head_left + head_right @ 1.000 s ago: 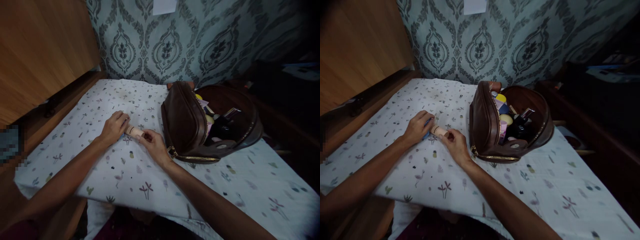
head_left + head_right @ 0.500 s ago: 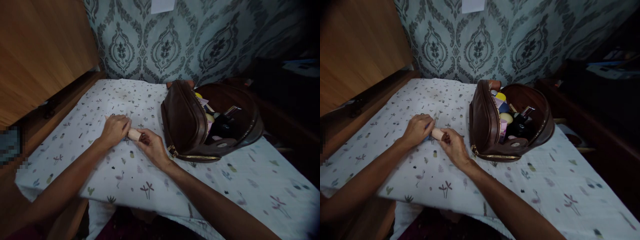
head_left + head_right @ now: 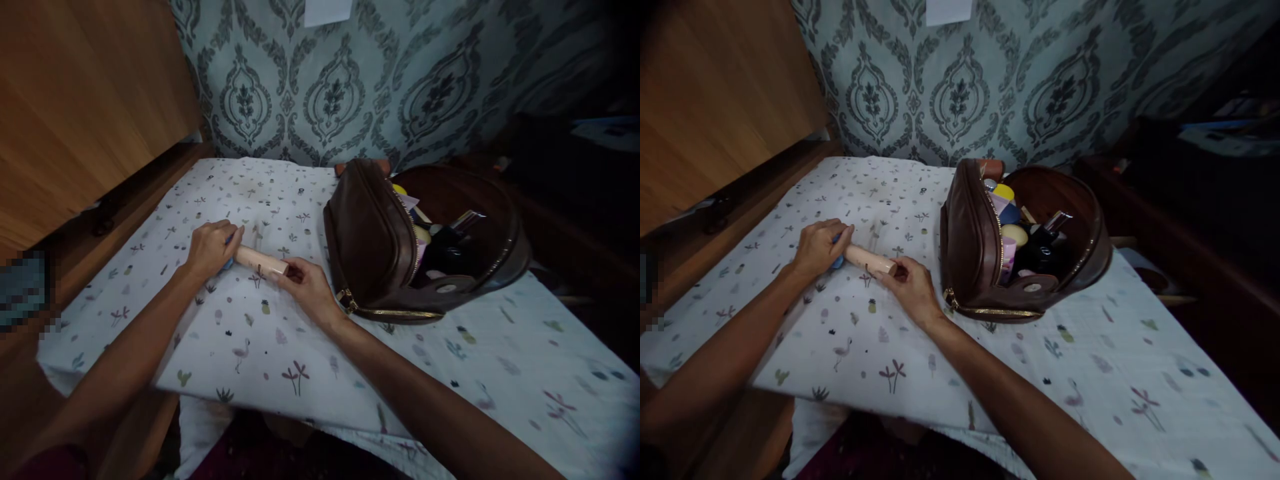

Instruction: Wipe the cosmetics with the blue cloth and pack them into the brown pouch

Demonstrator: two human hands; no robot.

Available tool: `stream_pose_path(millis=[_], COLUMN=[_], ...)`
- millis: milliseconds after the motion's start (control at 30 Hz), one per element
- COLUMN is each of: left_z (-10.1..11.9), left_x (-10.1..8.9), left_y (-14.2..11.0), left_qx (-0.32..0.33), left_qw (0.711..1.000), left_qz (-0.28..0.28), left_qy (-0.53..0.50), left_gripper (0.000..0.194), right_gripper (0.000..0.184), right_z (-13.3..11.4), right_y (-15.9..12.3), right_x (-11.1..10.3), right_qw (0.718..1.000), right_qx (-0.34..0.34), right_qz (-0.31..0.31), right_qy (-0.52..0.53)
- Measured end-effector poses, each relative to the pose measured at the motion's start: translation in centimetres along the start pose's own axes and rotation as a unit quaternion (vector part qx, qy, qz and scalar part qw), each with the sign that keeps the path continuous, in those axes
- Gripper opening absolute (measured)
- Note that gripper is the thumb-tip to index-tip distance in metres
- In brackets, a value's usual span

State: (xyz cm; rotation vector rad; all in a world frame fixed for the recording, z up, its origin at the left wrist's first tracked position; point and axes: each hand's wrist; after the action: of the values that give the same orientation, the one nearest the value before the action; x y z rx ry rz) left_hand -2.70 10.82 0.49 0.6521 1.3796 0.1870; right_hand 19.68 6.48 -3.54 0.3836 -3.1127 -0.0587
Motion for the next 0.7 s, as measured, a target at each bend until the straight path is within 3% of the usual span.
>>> stream_pose_path(millis=[167,300,400,500,567,700], left_z=[-0.2,3.1,6.7,8.3,7.6,3.7], left_x=[-1.7,-2.7,-2.0,-0.8,-0.3,0.1], left_y=[0.5,0.2,-0.6,-1.2,-1.3,-0.9], left_qx=[-0.055,-0.013,0.079,0.125,0.109,0.062], left_qw=[0.995,0.992,0.991,0.988,0.990,0.988], left_qz=[0.083,0.110,0.046,-0.031,-0.067,-0.127], left_qy=[0.014,-0.057,-0.099,-0.084,-0.058,-0.061], left_gripper=[0.048,0.050,0.045,0.041,0.039,0.039], right_gripper=[0.033,0.032,0.023,0.016,0.021,0.032], right_z=[-0.1,-0.1,-0.2,-0.3,-0.2,0.0], right_y=[-0.5,-1.0,-1.1,-0.7,-0.4,-0.1], right_x=[0.2,0.6,0.7,0.4,0.2,-0.3], right_qw=[0.999,0.998,0.994,0.995,0.998,0.999], right_qx=[-0.033,-0.047,-0.086,-0.084,-0.067,-0.051], right_qz=[-0.002,-0.025,-0.010,0.003,0.001,0.006], right_qy=[-0.009,-0.033,-0.061,-0.049,-0.022,0.004])
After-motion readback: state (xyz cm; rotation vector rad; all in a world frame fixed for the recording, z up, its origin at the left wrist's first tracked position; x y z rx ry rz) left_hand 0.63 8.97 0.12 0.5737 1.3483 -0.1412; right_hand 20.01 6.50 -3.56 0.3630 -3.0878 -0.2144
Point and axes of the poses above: each hand's wrist, its own y-axis towards the middle knuckle, its own x-axis out of the palm, z = x × y
